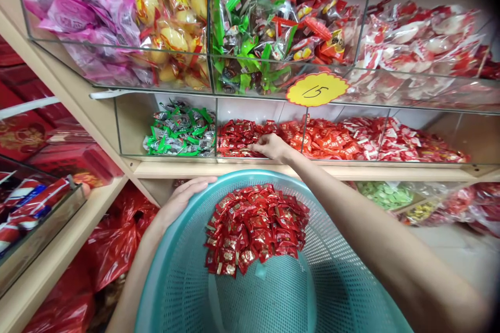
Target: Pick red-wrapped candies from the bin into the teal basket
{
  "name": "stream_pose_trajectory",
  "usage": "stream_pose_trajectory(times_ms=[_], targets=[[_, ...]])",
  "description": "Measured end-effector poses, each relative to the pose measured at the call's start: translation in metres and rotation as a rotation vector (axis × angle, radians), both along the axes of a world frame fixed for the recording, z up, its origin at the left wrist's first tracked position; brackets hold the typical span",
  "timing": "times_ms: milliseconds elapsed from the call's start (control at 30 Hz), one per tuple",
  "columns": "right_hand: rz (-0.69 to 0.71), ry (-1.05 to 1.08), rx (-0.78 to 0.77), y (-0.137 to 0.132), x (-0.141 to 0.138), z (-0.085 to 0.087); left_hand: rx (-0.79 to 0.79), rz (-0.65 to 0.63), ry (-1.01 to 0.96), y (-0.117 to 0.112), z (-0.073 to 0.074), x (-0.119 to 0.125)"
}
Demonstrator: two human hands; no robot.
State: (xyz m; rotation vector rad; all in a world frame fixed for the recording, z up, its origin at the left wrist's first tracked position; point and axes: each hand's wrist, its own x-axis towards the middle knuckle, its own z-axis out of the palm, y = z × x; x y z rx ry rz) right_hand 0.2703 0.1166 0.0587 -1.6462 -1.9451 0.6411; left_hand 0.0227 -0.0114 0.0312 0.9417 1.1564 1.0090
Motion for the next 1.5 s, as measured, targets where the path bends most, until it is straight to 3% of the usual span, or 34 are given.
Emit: stream_pose_trajectory(times_ms=[200,333,533,633,733,800,867,1000,1167,1300,1500], targets=[[0.087,0.113,-0.037,0.0,0.001,0.002,0.042,-0.006,0.077,0.0,0.003,-0.001],[0.181,0.26,-0.167,0.002,0.001,0.002,0.103,-0.008,0.124,0.001,0.003,-0.002],[0.166,0.359,-0.19,0.006,0.002,-0.003,0.016,-0.002,0.083,-0.002,0.004,0.0],[0.138,0.412,-0.08,0.007,0.004,-0.004,0.02,0.006,0.086,-0.003,0.006,0.002],[0.117,0.495,0.211,-0.004,0.005,0.006,0.004,0.007,0.078,-0.003,0.007,0.003],[0.131,0.558,0.363,-0.023,0.007,0.017,0.01,0.008,0.079,-0.003,0.007,0.003],[0.19,0.591,0.395,-0.051,0.01,0.027,0.023,0.008,0.082,-0.002,0.007,0.002],[0.467,0.432,0.183,-0.11,0.021,0.028,0.034,-0.004,0.075,-0.001,0.005,0.002],[0.609,0.142,-0.115,-0.141,0.035,-0.003,0.088,-0.014,0.096,-0.001,0.003,0.0],[0.669,-0.067,-0.09,-0.141,0.038,-0.016,0.151,-0.032,0.131,-0.001,0.002,-0.002],[0.765,-0.286,0.004,-0.145,0.033,-0.017,0.153,-0.023,0.133,-0.001,0.003,-0.001]])
